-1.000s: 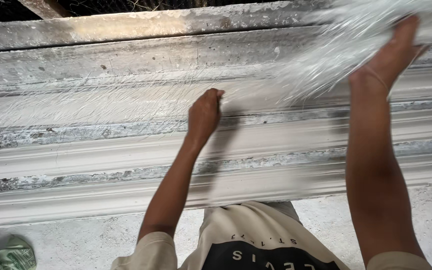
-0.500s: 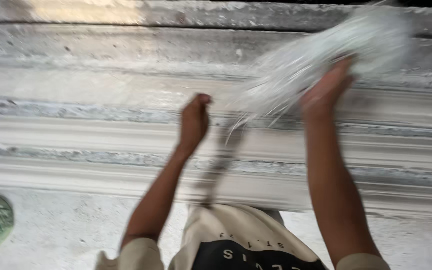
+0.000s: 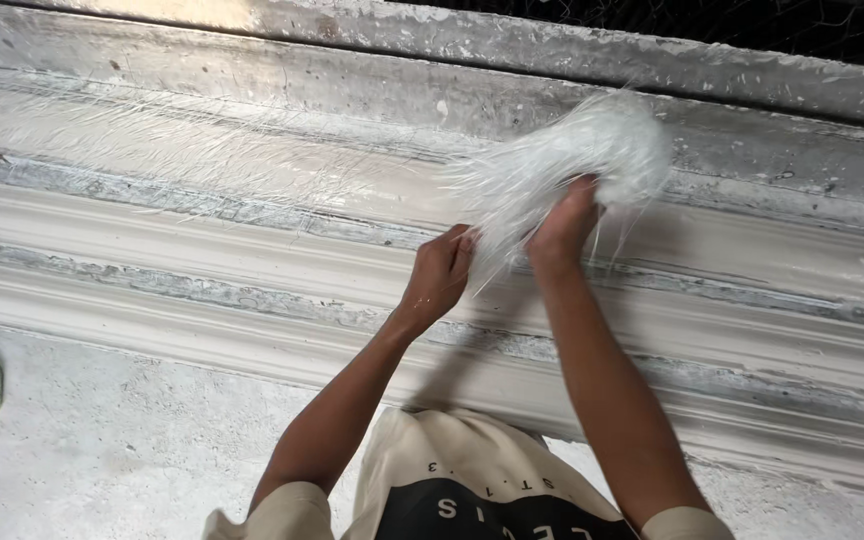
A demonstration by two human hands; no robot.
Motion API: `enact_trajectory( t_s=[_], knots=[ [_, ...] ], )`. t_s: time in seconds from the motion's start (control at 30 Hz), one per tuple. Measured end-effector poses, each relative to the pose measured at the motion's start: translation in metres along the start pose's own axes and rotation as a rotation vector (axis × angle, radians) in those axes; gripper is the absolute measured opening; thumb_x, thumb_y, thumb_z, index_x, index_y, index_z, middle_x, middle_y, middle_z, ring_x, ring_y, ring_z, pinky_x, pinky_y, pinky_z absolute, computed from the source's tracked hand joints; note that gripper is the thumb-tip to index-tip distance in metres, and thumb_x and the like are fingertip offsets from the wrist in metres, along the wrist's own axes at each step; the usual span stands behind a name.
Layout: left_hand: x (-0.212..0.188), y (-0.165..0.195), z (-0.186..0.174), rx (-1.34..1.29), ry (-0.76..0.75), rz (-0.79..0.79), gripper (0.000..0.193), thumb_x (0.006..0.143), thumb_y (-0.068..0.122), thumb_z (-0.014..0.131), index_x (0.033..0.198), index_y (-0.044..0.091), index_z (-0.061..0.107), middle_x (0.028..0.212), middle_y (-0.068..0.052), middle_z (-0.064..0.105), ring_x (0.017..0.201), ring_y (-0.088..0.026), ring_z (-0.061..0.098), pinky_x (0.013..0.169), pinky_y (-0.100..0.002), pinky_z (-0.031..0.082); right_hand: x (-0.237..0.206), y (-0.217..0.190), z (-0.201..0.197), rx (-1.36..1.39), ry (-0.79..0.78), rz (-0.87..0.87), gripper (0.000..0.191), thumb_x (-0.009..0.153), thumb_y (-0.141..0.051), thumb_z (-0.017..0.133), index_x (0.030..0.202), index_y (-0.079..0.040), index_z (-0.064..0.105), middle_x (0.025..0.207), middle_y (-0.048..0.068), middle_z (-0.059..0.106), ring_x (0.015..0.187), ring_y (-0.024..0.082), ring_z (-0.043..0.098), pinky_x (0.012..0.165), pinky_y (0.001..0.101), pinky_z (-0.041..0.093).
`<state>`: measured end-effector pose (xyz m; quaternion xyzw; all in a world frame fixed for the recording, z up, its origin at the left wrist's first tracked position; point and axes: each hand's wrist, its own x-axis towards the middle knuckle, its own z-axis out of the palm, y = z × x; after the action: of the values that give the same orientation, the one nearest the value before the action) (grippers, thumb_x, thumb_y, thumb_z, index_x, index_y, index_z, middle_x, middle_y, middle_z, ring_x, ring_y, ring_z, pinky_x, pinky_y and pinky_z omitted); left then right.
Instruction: The person dips a bundle of white fiberglass strands into a bucket of water, then spreads the wet strands along the grooves of a long plaster cornice mold. They scoop white gypsum slurry from a bowl onto the mold, spread and smooth it by hand, and finally mix more slurry in the bowl.
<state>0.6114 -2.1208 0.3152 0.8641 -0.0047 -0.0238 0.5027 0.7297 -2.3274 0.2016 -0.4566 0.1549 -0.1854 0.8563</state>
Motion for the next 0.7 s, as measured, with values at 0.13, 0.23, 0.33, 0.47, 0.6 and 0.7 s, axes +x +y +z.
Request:
enact_trajectory(
  t_s=[0.13,0.23,0.33,0.47,0.6,0.7],
  knots=[
    [0.024,-0.031,-0.033,0.165,0.173,0.237,0.022,0.11,0.019,0.052,0.107,0.004,0.068,0.09,-0.017,0.075,0.078,-0.031,0.075,0.066,-0.043,0.059,0.078,-0.071,-0.033,-0.158,0.041,-0.105,0.074,0.105,-0.056,0.052,0.141,0.006,0.039,0.149,0.023,0.038,0.144,0.037,0.036,0.125,0.0524,0.03],
    [0.05,-0.06,-0.064,0.444,0.172,0.224,0.022,0.109,0.017,0.052,0.108,0.003,0.068,0.094,-0.019,0.074,0.08,-0.037,0.072,0.063,-0.047,0.056,0.15,-0.156,-0.066,-0.072,0.177,-0.208,0.097,0.096,-0.058,0.057,0.16,-0.014,-0.001,0.17,0.019,0.014,0.158,0.039,0.02,0.126,0.0633,0.022],
    [0.063,-0.077,-0.089,0.792,0.255,0.186,0.029,0.102,0.017,0.045,0.111,0.004,0.069,0.106,-0.022,0.073,0.095,-0.041,0.071,0.071,-0.055,0.056,0.156,-0.192,-0.089,-0.048,-0.002,-0.333,0.091,0.103,-0.057,0.056,0.165,-0.008,0.011,0.171,0.023,0.018,0.16,0.043,0.023,0.13,0.0651,0.023],
    [0.041,-0.055,-0.06,0.386,0.263,0.318,0.038,0.116,0.024,0.039,0.124,-0.007,0.06,0.122,-0.031,0.066,0.121,-0.046,0.062,0.11,-0.053,0.049,0.071,-0.128,-0.064,-0.265,0.317,-0.126,0.074,0.106,-0.05,0.042,0.162,-0.004,0.023,0.171,0.018,0.021,0.158,0.033,0.02,0.128,0.0523,0.014],
    [0.002,-0.011,0.019,-0.15,-0.011,0.292,0.034,0.114,0.021,0.051,0.123,-0.009,0.064,0.118,-0.033,0.067,0.111,-0.048,0.064,0.095,-0.053,0.05,-0.003,-0.05,-0.02,-0.072,0.103,-0.047,0.069,0.104,-0.034,0.055,0.159,0.003,0.035,0.166,0.027,0.033,0.153,0.04,0.032,0.129,0.0552,0.027],
    [0.008,-0.019,0.022,-0.142,0.049,0.23,0.026,0.105,0.017,0.047,0.106,0.001,0.068,0.096,-0.021,0.073,0.083,-0.035,0.073,0.077,-0.044,0.058,0.023,-0.088,-0.049,-0.167,0.023,-0.158,0.075,0.11,-0.051,0.036,0.166,-0.005,0.015,0.176,0.014,0.01,0.164,0.026,0.008,0.133,0.0452,0.004]
  ],
)
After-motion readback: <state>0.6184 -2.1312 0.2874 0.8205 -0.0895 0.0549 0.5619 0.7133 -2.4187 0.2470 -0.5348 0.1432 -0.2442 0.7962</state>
